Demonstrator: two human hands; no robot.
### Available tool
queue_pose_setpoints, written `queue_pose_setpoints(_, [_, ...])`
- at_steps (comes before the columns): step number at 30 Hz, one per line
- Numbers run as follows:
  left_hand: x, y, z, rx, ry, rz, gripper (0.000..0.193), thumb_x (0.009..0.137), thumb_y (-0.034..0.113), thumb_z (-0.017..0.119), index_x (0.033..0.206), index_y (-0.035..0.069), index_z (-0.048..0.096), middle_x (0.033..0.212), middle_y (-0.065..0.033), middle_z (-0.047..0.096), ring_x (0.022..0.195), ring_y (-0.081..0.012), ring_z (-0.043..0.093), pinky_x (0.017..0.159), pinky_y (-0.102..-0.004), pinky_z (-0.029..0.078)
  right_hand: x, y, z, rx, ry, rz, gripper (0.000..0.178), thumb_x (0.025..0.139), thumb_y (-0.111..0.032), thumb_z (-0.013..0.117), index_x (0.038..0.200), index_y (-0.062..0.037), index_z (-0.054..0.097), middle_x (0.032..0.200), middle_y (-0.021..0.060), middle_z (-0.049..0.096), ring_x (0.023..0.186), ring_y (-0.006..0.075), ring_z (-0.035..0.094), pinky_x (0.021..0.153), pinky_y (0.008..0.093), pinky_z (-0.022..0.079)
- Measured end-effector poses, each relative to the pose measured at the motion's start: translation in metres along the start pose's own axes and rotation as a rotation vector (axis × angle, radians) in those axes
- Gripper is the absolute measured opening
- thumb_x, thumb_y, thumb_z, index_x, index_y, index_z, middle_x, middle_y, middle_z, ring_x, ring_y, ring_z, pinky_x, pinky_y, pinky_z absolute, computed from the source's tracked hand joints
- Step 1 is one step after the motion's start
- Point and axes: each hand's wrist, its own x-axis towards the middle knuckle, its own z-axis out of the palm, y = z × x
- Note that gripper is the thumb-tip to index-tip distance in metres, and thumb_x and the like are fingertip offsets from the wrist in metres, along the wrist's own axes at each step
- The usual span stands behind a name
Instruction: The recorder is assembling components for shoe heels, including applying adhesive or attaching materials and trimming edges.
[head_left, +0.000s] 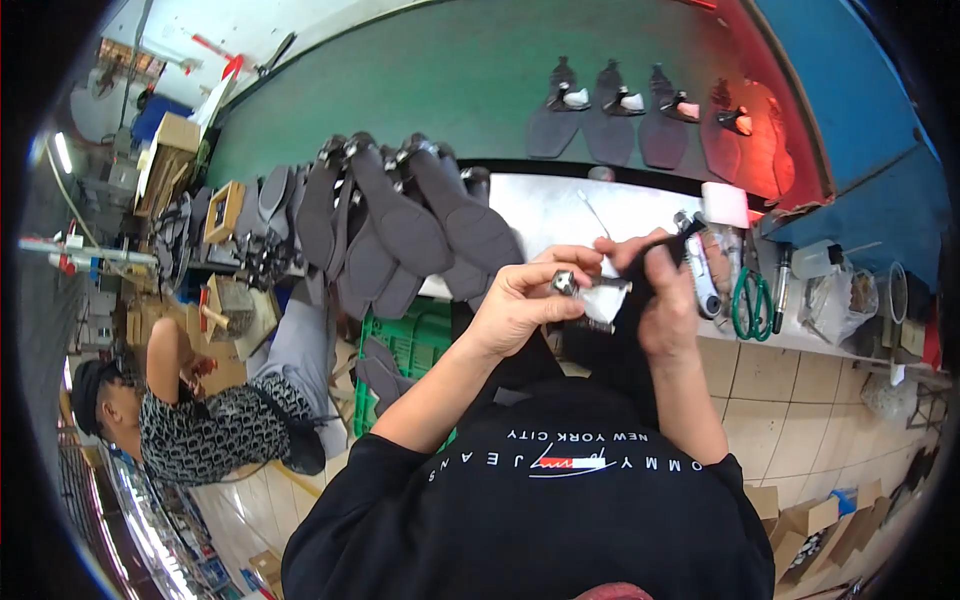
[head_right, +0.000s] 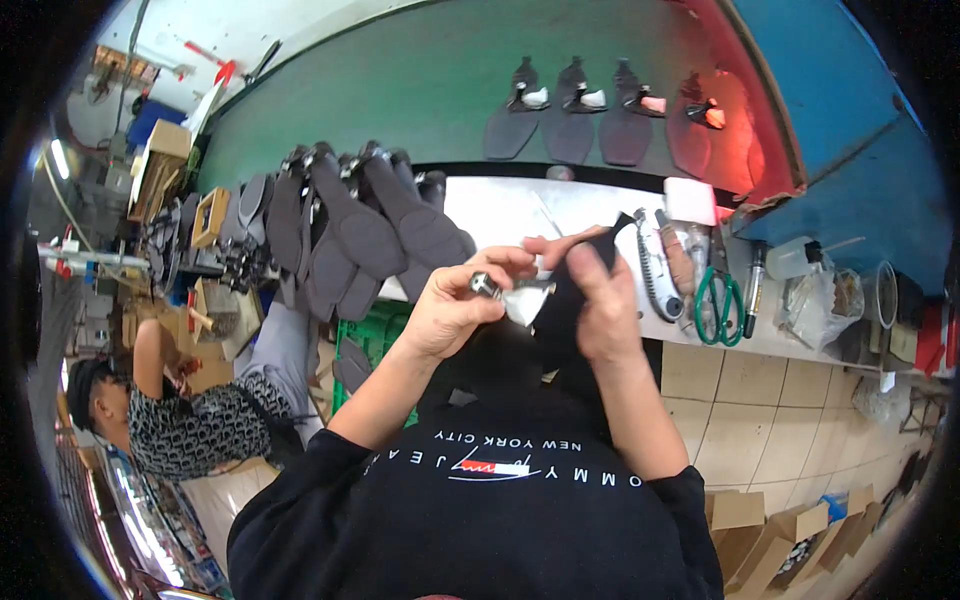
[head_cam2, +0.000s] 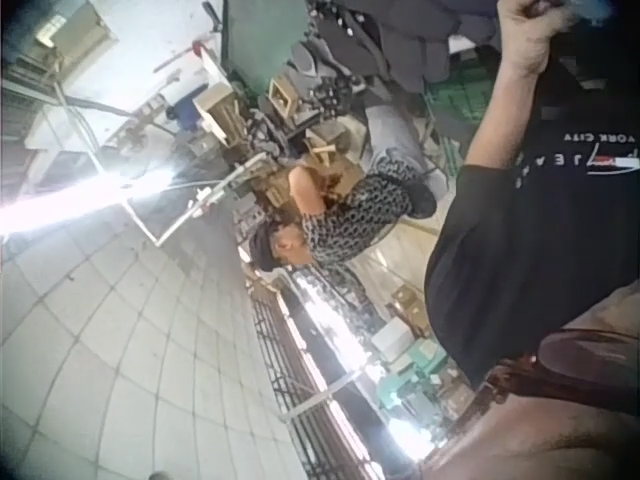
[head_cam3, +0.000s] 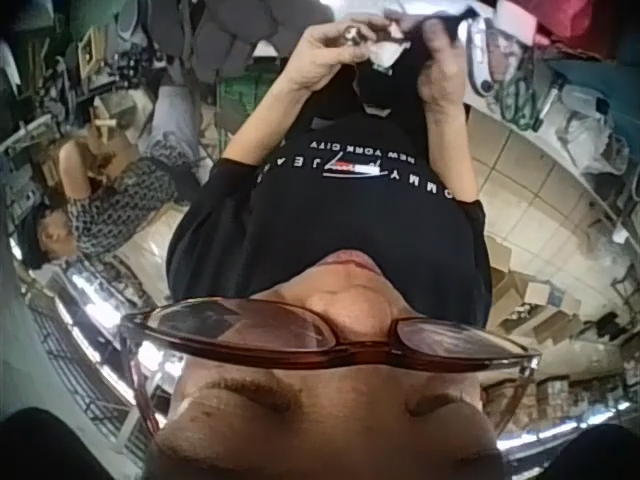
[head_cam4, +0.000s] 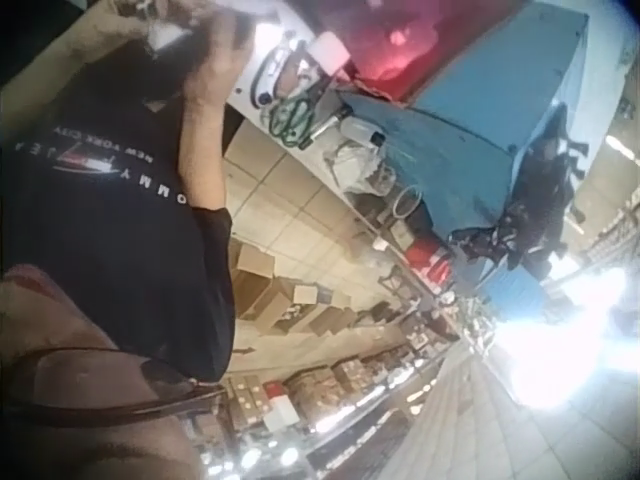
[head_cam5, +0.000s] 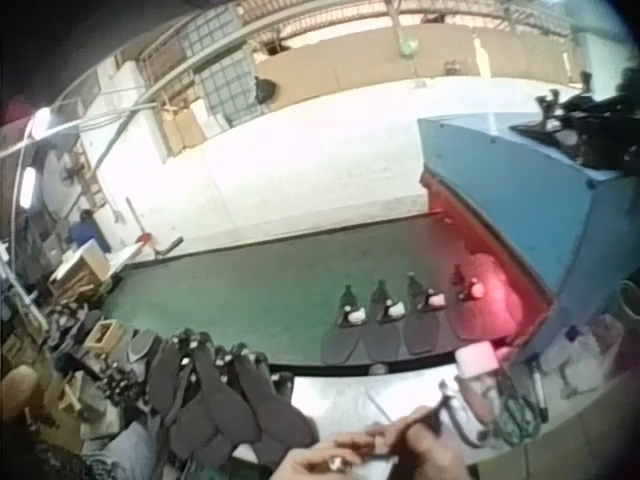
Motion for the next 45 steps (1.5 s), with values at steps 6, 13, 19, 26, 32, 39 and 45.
queue_pose_setpoints(6, [-0.037,-0.009,-0.030,-0.104,0.165,-0.057,0.027,0.084,-0.002,0.069,0.111,0.002,0.067,0.118,-0.0100,0.066,0.092,-0.0123,0.064,0.078,-0.0258,0.054,-0.019,-0.005,-0.005,0.126,-0.058,0.320,0.035,0.098,-0.043,0.053,0.091,-0.0096,0.045,0.078,0.0085,0.055,0.066,0.0176,0.055,0.074,0.0349,0.049])
queue_pose_setpoints(13, [-0.057,-0.012,-0.035,-0.174,0.208,-0.039,0.034,0.085,0.000,0.068,0.118,0.005,0.063,0.119,-0.0133,0.065,0.095,-0.0153,0.066,0.077,-0.0268,0.056,-0.044,0.035,-0.003,0.516,-0.100,0.426,0.037,0.081,-0.028,0.073,0.097,-0.0068,0.048,0.092,0.0075,0.050,0.082,0.0177,0.051,0.078,0.0362,0.046])
queue_pose_setpoints(19, [-0.065,-0.005,-0.037,-0.021,0.203,0.030,0.029,0.083,0.000,0.070,0.112,0.003,0.067,0.121,-0.0135,0.064,0.102,-0.0142,0.063,0.083,-0.0251,0.053,-0.042,-0.006,0.011,-0.402,-0.186,0.298,0.047,0.064,-0.004,0.083,0.090,-0.0097,0.045,0.089,-0.0005,0.048,0.083,0.0098,0.049,0.074,0.0226,0.041])
queue_pose_setpoints(26, [-0.065,0.000,-0.033,0.081,0.191,0.050,0.034,0.074,0.000,0.076,0.107,0.001,0.068,0.123,-0.0209,0.061,0.115,-0.0264,0.058,0.098,-0.0362,0.047,-0.055,-0.024,0.035,-0.821,-0.190,-0.011,0.048,0.066,-0.006,0.082,0.110,-0.0008,0.062,0.096,0.0095,0.066,0.087,0.0172,0.063,0.080,0.0279,0.048])
queue_pose_setpoints(32, [-0.066,-0.002,-0.030,0.065,0.181,0.058,0.034,0.073,-0.001,0.076,0.106,0.000,0.068,0.124,-0.0218,0.060,0.115,-0.0269,0.059,0.098,-0.0370,0.048,-0.060,-0.020,0.034,-0.862,-0.211,-0.090,0.048,0.069,0.000,0.077,0.116,-0.0007,0.066,0.098,0.0139,0.069,0.086,0.0212,0.066,0.078,0.0292,0.050])
queue_pose_setpoints(39, [-0.063,-0.004,-0.027,0.029,0.169,0.081,0.031,0.075,-0.006,0.073,0.105,0.001,0.069,0.121,-0.0153,0.064,0.100,-0.0138,0.063,0.079,-0.0221,0.052,-0.060,-0.016,0.032,-0.826,-0.235,-0.100,0.045,0.070,0.003,0.075,0.114,-0.0002,0.067,0.097,0.0139,0.069,0.084,0.0194,0.065,0.076,0.0284,0.050])
queue_pose_setpoints(45, [-0.063,-0.003,-0.026,0.009,0.170,0.069,0.031,0.075,-0.008,0.071,0.105,0.000,0.069,0.121,-0.0161,0.064,0.101,-0.0148,0.063,0.079,-0.0222,0.052,-0.061,-0.016,0.033,-0.816,-0.220,-0.086,0.045,0.070,0.003,0.075,0.114,0.0000,0.067,0.095,0.0133,0.068,0.082,0.0192,0.064,0.075,0.0282,0.050])
